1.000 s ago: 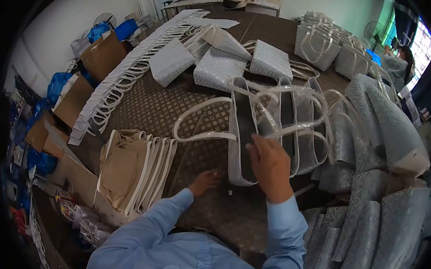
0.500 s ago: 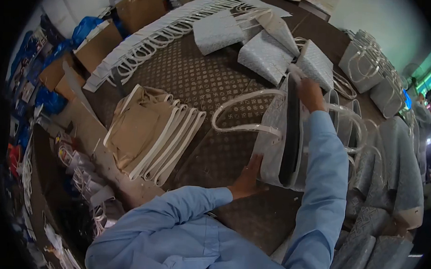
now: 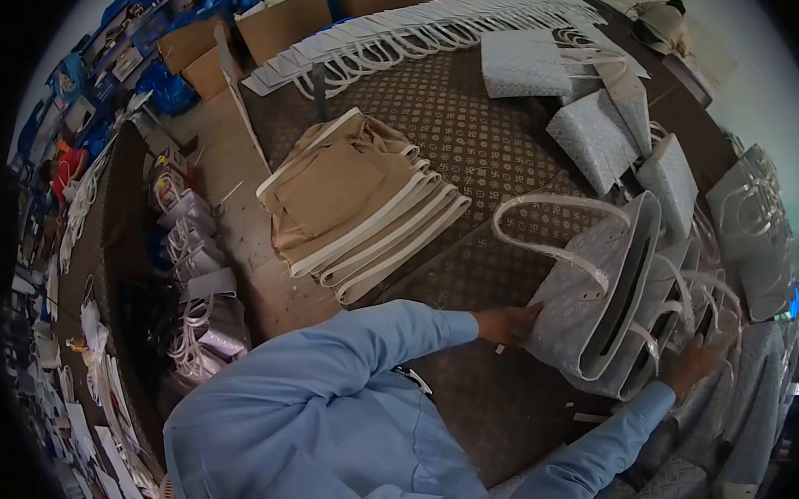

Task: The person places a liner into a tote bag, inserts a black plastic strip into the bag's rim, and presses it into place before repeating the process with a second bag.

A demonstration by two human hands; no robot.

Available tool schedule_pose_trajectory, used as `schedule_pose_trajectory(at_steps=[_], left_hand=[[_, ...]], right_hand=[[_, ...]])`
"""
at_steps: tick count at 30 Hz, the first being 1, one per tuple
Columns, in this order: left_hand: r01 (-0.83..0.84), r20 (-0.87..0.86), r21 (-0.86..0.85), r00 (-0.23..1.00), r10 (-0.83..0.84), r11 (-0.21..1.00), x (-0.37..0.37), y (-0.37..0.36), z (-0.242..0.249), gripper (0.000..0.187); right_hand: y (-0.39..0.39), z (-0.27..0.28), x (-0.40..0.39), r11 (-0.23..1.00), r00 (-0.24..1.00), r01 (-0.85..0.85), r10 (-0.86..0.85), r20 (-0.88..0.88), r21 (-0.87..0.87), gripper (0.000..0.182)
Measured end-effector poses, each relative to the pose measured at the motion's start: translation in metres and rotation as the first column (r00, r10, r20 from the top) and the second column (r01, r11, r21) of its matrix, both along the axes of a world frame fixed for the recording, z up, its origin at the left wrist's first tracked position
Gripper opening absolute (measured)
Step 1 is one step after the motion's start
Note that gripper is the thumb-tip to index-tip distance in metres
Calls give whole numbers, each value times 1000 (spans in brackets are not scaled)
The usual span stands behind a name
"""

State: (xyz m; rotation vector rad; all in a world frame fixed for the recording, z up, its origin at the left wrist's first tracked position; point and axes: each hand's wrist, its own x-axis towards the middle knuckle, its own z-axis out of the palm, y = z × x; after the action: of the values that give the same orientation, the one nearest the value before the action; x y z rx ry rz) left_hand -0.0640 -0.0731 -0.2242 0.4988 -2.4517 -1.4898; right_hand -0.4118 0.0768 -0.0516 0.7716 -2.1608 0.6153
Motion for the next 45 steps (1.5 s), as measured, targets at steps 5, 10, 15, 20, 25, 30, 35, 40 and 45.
schedule_pose_trajectory(at_steps=[5, 10, 15, 20, 25, 30, 35, 40, 45], left_hand=[[-25, 88, 62, 996, 19, 998, 98, -79, 25, 42], [-815, -26, -32, 579, 815, 578, 277, -222, 37, 32], [-972, -11, -173, 161, 987, 157, 412, -345, 36, 33], [-981, 263, 38, 194, 945, 191, 445, -439, 15, 41], [-952, 176, 194, 272, 946, 237, 423, -509, -26, 31], [-989, -248, 25, 138, 959, 148, 426, -591, 1, 31], [-215, -347, 482, 843, 411, 849, 291, -416, 140, 32], [165, -246, 655, 969, 2, 738, 227, -170, 102, 36], [-2, 46, 969, 983, -175, 247, 250, -92, 62, 39]], right_hand=[[3, 40, 30, 898, 949, 231, -292, 116, 373, 45], [18, 79, 85, 992, 999, -2, -5, 54, 129, 32], [8, 78, 174, 971, 970, -226, 231, -75, 76, 29], [-24, 66, 266, 953, 881, -163, 256, 397, -254, 28], [-43, 84, 313, 962, 822, -123, 236, 519, -244, 22], [-82, 90, 360, 936, 741, -80, 286, 608, -343, 20], [-182, 25, 429, 794, 134, -434, 524, 841, -426, 24], [-189, -47, 488, 730, -307, -502, 350, 885, -463, 27], [-106, -79, 476, 721, -693, -195, 378, 614, -665, 24]])
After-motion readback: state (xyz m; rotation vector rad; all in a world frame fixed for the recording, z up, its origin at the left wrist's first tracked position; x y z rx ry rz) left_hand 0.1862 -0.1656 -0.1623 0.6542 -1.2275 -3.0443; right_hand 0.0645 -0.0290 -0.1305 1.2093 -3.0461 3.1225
